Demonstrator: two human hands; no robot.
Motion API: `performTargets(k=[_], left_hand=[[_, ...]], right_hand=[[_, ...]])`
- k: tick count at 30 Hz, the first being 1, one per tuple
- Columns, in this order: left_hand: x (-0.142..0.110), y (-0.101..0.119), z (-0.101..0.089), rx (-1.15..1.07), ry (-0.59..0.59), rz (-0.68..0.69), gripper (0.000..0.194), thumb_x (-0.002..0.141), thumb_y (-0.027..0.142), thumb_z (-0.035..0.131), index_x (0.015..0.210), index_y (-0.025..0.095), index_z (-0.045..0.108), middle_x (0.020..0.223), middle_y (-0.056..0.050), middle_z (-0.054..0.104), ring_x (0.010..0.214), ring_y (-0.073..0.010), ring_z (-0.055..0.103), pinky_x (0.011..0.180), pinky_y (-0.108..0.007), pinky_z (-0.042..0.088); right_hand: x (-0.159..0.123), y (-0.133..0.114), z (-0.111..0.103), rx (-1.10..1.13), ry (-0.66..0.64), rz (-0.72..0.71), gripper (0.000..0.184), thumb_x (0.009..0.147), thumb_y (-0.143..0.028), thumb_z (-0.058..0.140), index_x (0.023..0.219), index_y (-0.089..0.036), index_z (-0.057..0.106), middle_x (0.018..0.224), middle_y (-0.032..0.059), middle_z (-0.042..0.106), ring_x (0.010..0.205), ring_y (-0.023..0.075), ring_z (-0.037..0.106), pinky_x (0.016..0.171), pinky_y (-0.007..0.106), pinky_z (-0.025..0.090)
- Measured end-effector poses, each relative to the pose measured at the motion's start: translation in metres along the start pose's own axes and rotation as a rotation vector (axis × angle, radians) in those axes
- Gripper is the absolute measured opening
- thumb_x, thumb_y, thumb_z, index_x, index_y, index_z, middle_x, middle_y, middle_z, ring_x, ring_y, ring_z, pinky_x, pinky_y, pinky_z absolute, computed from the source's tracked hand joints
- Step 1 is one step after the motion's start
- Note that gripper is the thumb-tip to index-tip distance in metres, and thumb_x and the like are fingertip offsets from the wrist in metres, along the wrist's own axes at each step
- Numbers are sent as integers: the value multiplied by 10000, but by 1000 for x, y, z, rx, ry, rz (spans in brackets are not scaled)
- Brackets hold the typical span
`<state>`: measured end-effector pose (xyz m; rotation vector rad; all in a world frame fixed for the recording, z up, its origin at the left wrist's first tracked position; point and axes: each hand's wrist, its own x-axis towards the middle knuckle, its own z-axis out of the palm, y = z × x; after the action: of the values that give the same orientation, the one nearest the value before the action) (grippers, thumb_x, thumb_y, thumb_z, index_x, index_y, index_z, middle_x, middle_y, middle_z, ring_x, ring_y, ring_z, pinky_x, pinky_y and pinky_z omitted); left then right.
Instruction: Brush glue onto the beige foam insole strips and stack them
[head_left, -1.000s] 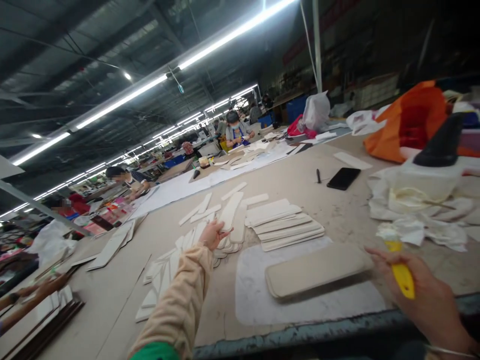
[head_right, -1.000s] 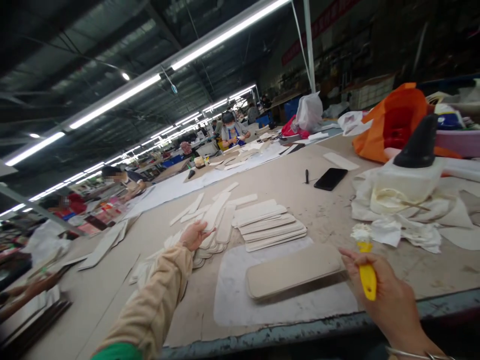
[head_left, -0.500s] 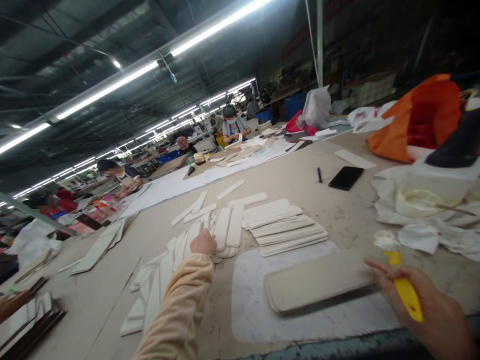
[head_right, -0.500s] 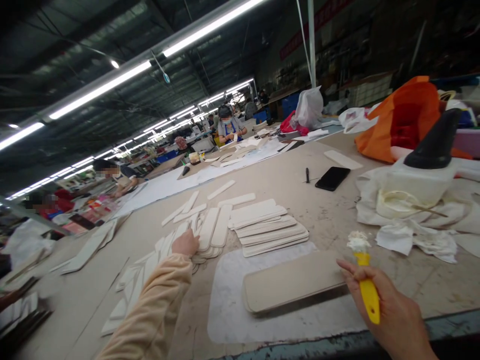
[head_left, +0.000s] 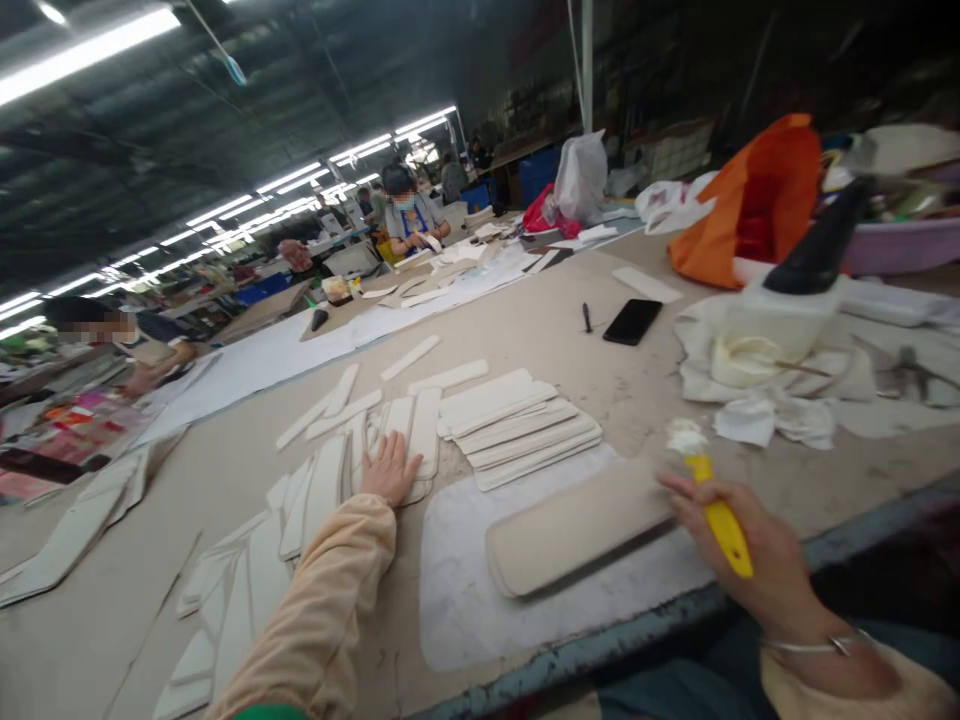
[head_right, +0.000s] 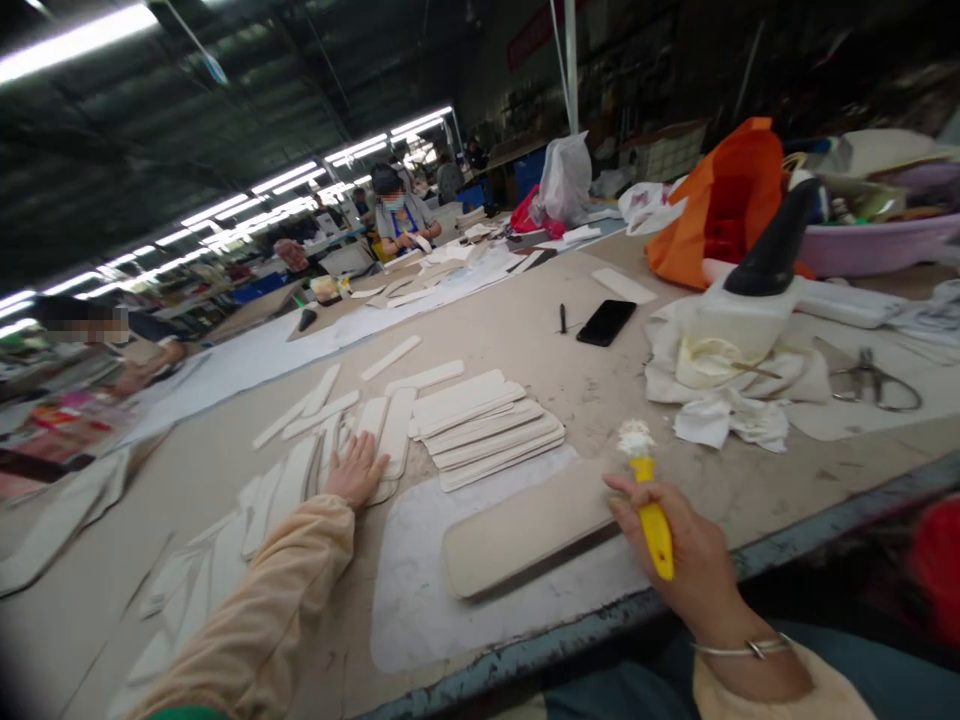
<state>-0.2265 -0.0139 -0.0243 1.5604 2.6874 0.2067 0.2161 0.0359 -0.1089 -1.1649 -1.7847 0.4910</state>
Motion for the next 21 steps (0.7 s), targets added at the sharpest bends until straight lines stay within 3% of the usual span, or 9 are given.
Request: performTargets(k=[4, 6, 8, 10, 12, 15, 17, 21], left_hand=[[0, 1, 11, 7, 48, 21, 597, 941, 483, 383, 1353, 52, 427, 1500, -237, 352, 1416, -417, 225, 1081, -706, 163], [-12, 5, 10, -42, 129, 51, 647, 940, 498, 336, 1411, 55, 352, 1555, -228, 241, 1455, -397, 107, 1113, -672, 130], [-35, 13, 10, -207, 178, 175, 629, 937, 503, 329, 1443, 129, 328, 1560, -163, 276, 1459, -315, 179, 1163, -544, 195], [-68, 28, 15, -450, 86, 403, 596, 937, 514, 324, 1444, 202, 344, 1500, -106, 414, 1399, -249, 352, 1163, -445, 277], [-102, 46, 28, -490, -27, 557, 737, 842, 598, 497, 1455, 222, 337, 1493, -108, 425, 1397, -292, 354, 1173, -473, 256], [-138, 67, 56, -435, -42, 630, 893, 752, 537, 672, 1494, 268, 255, 1493, -110, 424, 1396, -328, 350, 1176, -521, 227], [-147, 70, 74, -423, 14, 670, 917, 738, 475, 707, 1500, 309, 223, 1470, -101, 458, 1361, -334, 407, 1160, -551, 250], [-141, 65, 96, -443, 125, 719, 809, 745, 409, 698, 1458, 376, 316, 1400, -70, 541, 1252, -325, 535, 1137, -564, 299]], right_hand=[[-1, -6, -5, 136, -44, -36, 123, 881, -336, 579, 911, -254, 493, 950, 57, 731, 824, 230, 706, 698, 350, 557], [-3, -7, -8, 183, -27, -10, 93, 879, -317, 580, 925, -256, 526, 846, 34, 703, 737, 209, 683, 663, 333, 540], [-5, -8, -8, 240, 27, 39, 99, 879, -327, 579, 944, -257, 550, 755, 11, 652, 649, 191, 640, 614, 322, 515], [-6, -10, -7, 336, 85, 107, 134, 895, -358, 553, 972, -249, 553, 689, -6, 596, 590, 175, 587, 584, 317, 488], [-5, -13, -6, 454, 125, 184, 173, 923, -394, 500, 990, -240, 539, 626, -26, 537, 552, 159, 529, 560, 304, 455], [1, -18, -6, 563, 159, 288, 208, 948, -422, 442, 977, -230, 515, 570, -48, 473, 515, 137, 458, 516, 268, 397], [6, -19, -11, 572, 185, 316, 227, 951, -437, 433, 974, -225, 513, 544, -56, 443, 499, 134, 436, 502, 261, 376], [24, -10, -33, 487, 242, 297, 291, 954, -473, 417, 973, -213, 547, 523, -52, 420, 485, 145, 438, 493, 279, 383]])
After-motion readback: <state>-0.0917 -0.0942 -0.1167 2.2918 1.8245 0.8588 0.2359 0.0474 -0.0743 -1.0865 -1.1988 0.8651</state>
